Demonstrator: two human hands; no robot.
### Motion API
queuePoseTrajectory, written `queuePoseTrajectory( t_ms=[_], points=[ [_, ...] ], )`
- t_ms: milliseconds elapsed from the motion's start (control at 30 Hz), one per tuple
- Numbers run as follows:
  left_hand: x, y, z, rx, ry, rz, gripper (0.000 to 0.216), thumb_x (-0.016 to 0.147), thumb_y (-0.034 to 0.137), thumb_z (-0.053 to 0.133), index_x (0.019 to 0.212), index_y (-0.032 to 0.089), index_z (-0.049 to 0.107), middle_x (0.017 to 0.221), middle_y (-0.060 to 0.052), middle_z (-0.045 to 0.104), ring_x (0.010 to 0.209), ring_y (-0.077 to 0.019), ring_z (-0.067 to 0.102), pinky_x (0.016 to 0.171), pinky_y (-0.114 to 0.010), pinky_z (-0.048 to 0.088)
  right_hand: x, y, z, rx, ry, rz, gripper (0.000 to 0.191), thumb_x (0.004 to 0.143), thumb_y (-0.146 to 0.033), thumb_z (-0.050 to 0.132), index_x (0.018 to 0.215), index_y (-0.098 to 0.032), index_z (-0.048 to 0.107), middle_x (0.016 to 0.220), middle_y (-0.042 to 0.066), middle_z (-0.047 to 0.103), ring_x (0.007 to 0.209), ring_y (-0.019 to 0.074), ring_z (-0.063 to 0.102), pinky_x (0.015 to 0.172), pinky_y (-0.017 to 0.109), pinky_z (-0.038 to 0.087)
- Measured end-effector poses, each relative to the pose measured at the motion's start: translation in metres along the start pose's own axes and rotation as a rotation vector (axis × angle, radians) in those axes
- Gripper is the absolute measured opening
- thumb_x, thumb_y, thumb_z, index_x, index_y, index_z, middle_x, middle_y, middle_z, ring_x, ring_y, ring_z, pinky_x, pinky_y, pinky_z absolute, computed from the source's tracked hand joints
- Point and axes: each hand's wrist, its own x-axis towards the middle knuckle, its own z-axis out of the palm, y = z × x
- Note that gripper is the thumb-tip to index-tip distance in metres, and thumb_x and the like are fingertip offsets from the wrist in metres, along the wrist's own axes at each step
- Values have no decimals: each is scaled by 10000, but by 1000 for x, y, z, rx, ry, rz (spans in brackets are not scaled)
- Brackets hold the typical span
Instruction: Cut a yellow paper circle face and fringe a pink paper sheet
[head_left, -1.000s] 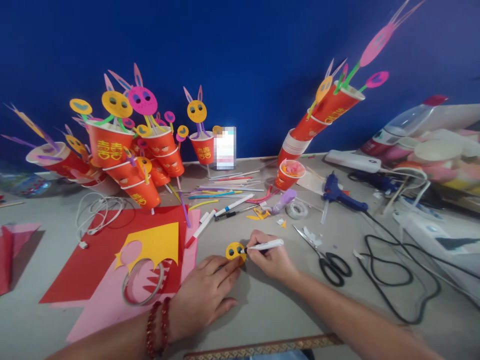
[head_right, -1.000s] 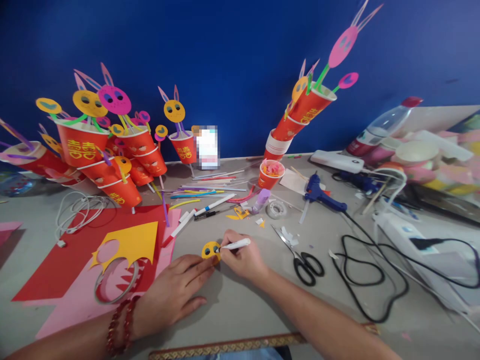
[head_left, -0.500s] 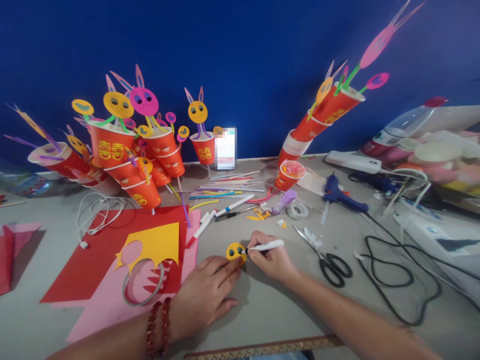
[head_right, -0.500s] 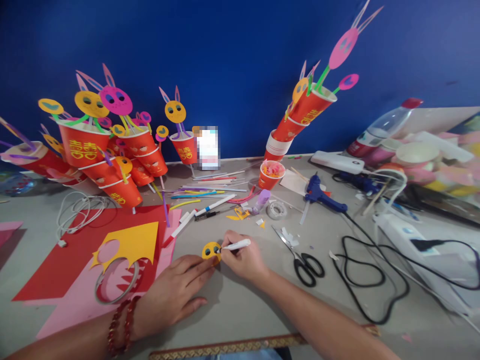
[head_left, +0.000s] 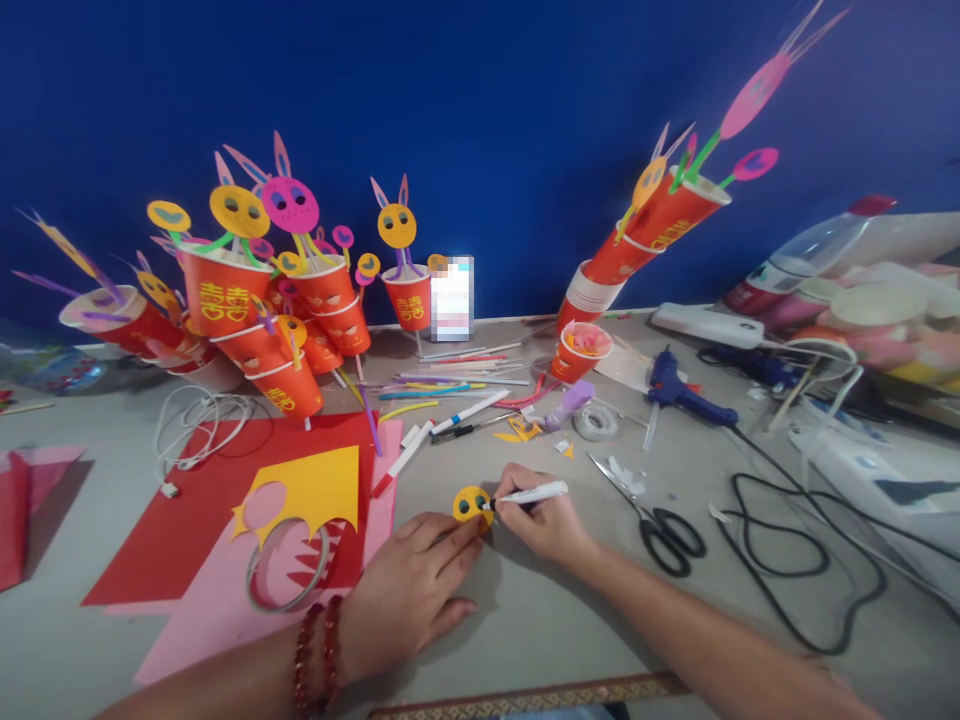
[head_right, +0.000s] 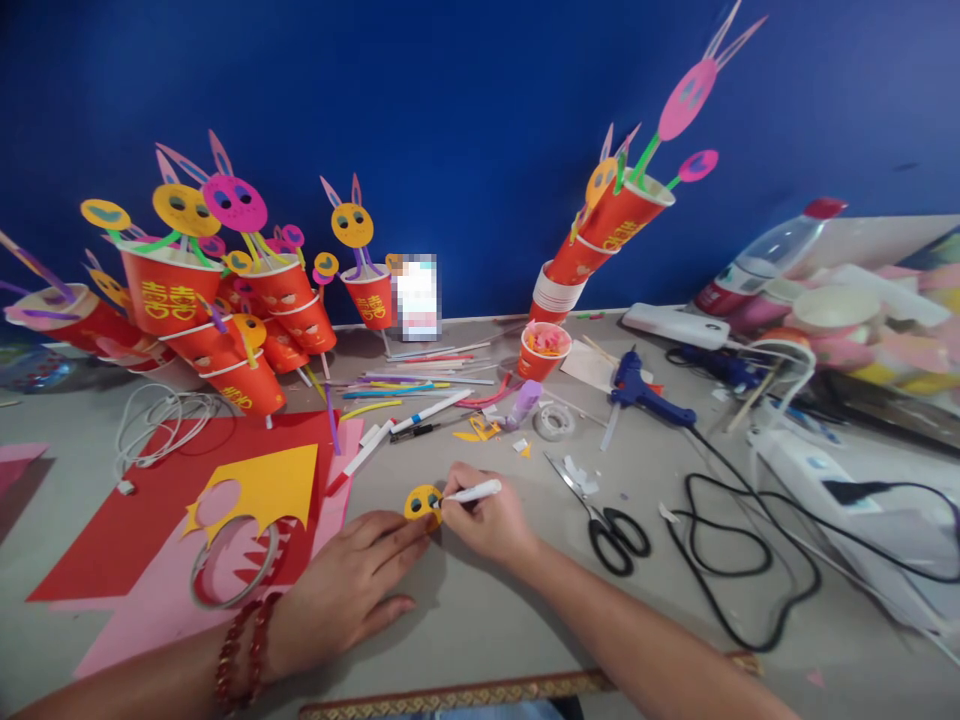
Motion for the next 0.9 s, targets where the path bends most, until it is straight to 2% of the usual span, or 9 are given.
queuePoseTrajectory(
  t_ms=[900],
  points=[
    [0,0,1,1,1,0,526,965,460,531,1392,158,476,1487,-64,478,1230,-249,459,1043,-394,394,0,0,0,30,20,17,116,731,-145,524,632,-202,505,563,-45,496,518,110,419,493,220,322]
  ],
)
